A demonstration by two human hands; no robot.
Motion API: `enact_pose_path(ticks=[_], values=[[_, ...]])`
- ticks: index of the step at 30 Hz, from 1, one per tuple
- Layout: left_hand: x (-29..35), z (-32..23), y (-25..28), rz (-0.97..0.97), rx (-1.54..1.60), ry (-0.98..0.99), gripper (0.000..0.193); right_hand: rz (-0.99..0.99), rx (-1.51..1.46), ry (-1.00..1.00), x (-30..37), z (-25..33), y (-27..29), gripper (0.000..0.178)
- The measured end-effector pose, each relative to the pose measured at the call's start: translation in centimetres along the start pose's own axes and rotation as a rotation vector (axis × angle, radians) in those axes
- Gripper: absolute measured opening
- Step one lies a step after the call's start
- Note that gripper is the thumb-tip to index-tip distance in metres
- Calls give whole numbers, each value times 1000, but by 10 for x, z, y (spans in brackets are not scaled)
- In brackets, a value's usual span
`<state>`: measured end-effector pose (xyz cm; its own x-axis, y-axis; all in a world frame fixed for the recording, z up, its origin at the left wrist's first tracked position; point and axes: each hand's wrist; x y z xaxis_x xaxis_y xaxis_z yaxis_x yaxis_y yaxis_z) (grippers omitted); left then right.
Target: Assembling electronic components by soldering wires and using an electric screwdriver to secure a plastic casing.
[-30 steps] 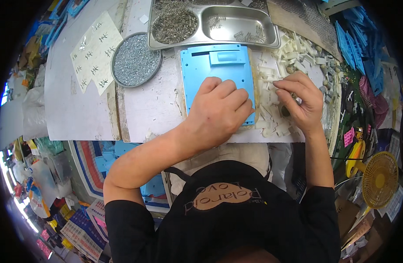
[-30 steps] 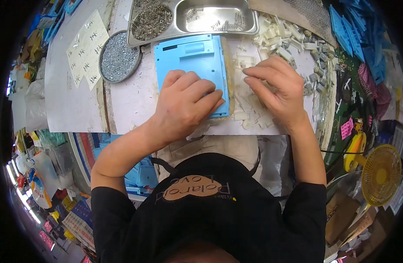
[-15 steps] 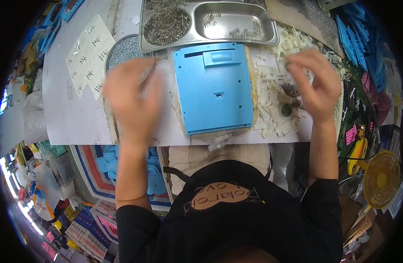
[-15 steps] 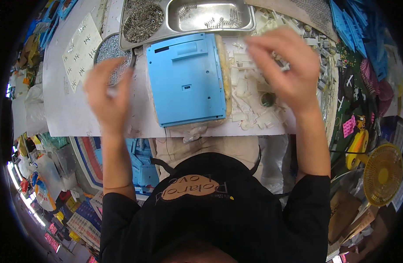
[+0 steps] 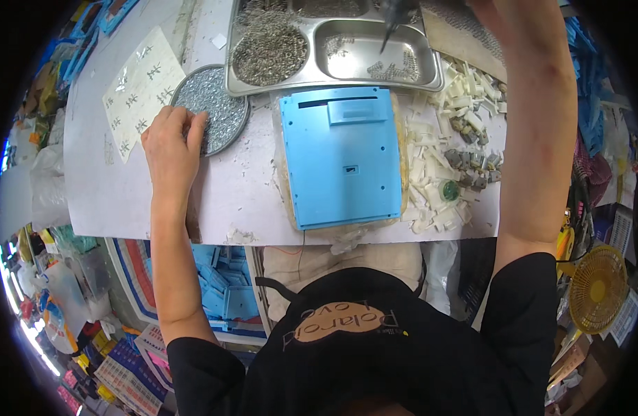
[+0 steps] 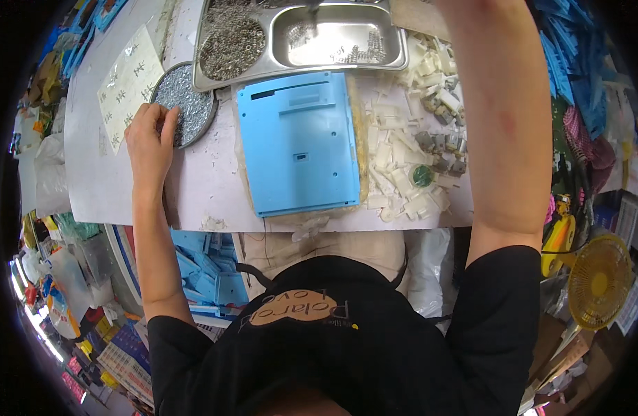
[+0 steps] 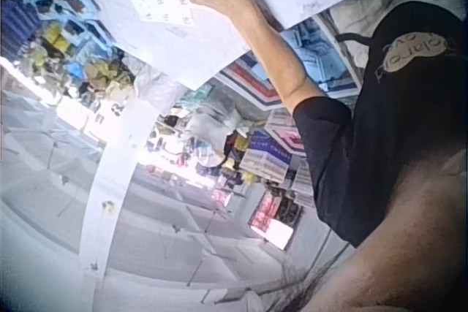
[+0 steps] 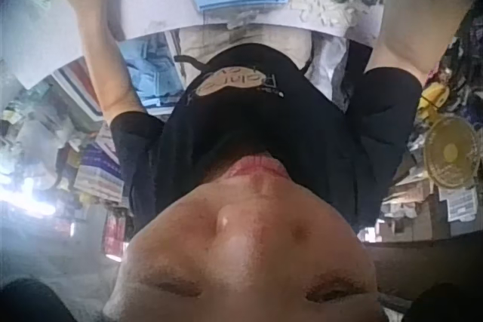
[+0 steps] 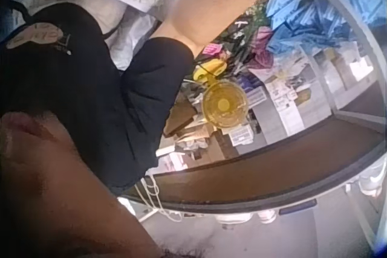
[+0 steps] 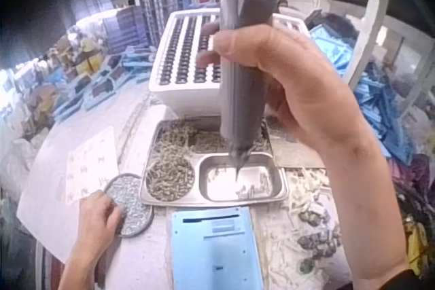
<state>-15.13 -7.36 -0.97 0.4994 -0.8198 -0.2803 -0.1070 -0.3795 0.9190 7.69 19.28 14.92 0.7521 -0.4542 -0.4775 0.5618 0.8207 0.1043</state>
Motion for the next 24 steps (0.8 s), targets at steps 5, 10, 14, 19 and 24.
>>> enact_pose_path(ticks=[5,10,14,19,24], values=[[0,3,-1,10,70,35,19,-20,-327,-25,33,-26,-6,46],[29,-100,10,-6,342,-432,14,-111,-456,-183,113,-3,-17,45],[48,-166,19,200,484,-544,19,96,-499,-69,135,19,-12,43],[53,-177,17,222,596,-567,20,105,-506,6,149,32,-21,43],[50,-178,22,206,576,-617,21,161,-579,-17,148,24,-31,43]])
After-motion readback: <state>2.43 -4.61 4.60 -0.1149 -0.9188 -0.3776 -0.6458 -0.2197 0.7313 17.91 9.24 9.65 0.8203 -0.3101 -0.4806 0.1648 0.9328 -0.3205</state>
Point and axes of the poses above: each hand's wrist, its own x-axis away from the middle knuckle, its own y-axis out of the back of the hand, z = x × y, and after that the axes turned 3 degrees about x, right-handed
